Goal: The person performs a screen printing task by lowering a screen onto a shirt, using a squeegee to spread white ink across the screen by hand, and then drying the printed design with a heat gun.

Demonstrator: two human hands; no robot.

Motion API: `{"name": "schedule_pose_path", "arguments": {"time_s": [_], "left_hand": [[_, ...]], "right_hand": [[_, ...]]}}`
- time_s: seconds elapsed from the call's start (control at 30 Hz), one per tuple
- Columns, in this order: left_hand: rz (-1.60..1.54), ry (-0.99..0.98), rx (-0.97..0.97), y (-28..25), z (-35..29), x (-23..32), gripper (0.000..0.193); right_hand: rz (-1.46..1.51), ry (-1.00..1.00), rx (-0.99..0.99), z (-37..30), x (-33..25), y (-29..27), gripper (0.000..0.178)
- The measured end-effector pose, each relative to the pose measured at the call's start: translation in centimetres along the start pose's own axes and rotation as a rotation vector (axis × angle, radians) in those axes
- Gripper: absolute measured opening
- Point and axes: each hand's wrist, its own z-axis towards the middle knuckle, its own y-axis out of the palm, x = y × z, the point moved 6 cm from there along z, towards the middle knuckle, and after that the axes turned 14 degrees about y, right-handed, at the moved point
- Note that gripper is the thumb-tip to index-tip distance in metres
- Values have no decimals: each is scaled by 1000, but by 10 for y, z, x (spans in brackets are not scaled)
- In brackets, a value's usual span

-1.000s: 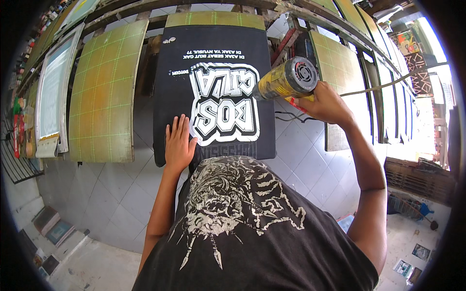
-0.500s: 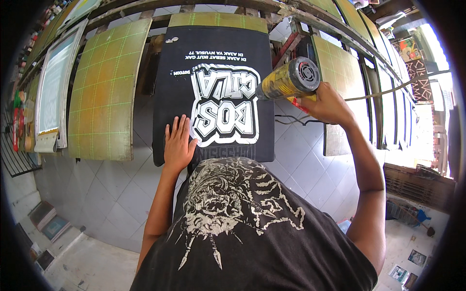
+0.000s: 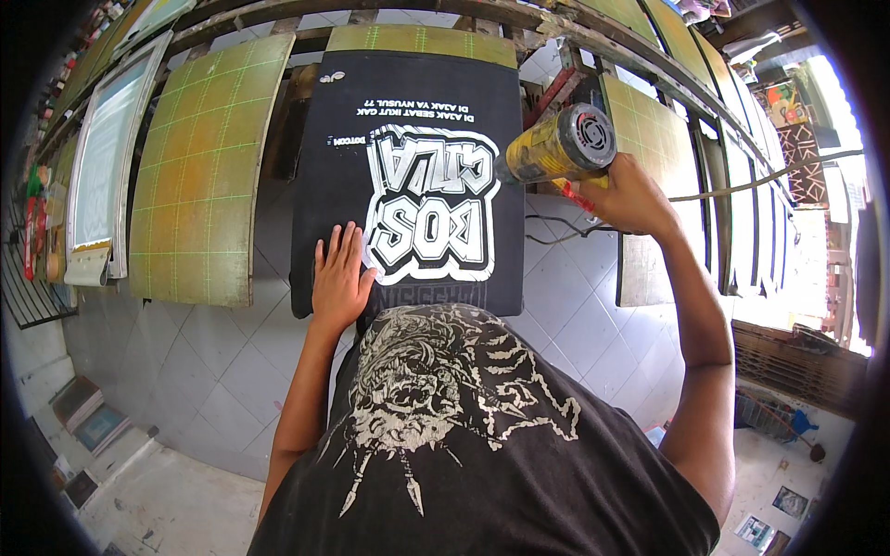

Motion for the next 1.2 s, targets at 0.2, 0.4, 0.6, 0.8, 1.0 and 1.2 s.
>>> {"name": "schedule_pose_path", "arguments": {"time_s": [0.2,0.4,0.6,0.8,1.0,1.2], "left_hand": [[-1,-5,0,0,0,0,68],[4,-3,4,1,0,-1,69],[0,-4,8,1,0,-1,68],[-6,-10,1,0,1,0,67],[-13,-17,-4,-1,2,0,67],[-15,-21,-4,0,2,0,68]], "right_hand": [[-23,-7,12,2,-8,-8,38],[-40,-31,43,17,1,-9,36],[-103,-33,80,36,17,-4,38],[-58,-27,82,36,4,-8,39],[-66,18,87,53,18,-7,38],[-26,-63,76,56,1,-10,37]]}}
